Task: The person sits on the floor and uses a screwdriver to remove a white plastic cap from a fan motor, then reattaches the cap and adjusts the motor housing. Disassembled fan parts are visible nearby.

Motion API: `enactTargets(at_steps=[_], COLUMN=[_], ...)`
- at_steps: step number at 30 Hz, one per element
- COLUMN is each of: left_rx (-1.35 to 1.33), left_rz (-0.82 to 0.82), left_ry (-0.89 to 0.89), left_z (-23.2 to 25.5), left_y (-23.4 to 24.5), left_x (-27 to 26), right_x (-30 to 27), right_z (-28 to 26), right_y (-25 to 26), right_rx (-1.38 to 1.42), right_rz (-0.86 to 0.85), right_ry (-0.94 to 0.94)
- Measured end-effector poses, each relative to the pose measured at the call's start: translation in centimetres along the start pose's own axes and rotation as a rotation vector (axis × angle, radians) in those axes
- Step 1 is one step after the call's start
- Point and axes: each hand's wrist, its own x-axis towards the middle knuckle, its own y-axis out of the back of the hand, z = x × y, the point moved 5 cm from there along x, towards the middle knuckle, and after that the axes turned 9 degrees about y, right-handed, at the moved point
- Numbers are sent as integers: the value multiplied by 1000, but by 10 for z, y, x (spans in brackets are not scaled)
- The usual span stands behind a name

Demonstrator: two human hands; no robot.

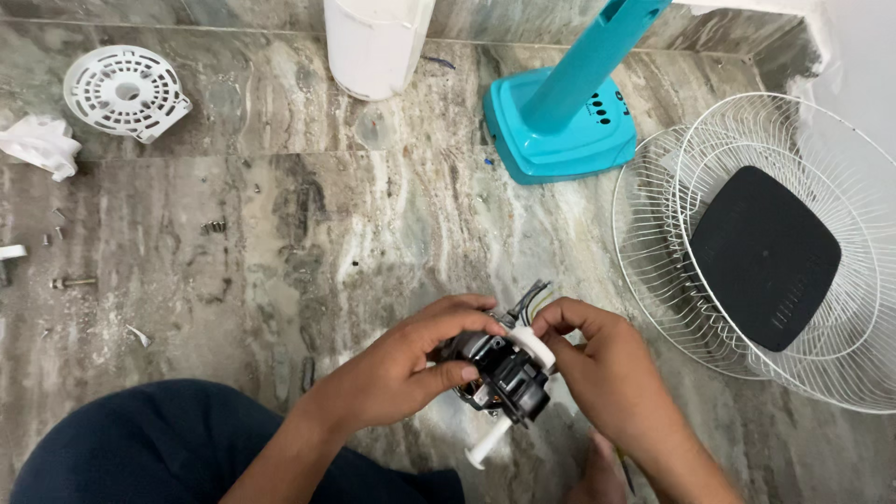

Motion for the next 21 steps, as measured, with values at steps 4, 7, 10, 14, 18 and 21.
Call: enactTargets(at_steps=[4,7,10,14,18,21], left_rx=[-28,-56,-36,-21,5,-40], left_rz=[-7,0,17,35,42,40], left_ry=[77,38,29,36,6,27], left_z=[-7,-7,-8,-10,-9,-10], left_y=[-1,-1,-1,-2,-2,-3], left_x=[0,0,2,3,4,4], right_x=[0,1,1,3,3,-7], right_z=[5,5,5,-3,-20,-48], right_y=[2,3,4,5,18,26], right_rx=[9,-15,-36,26,-205,-249], right_rz=[6,2,17,4,131,235], right_ry=[40,61,6,7,19,169])
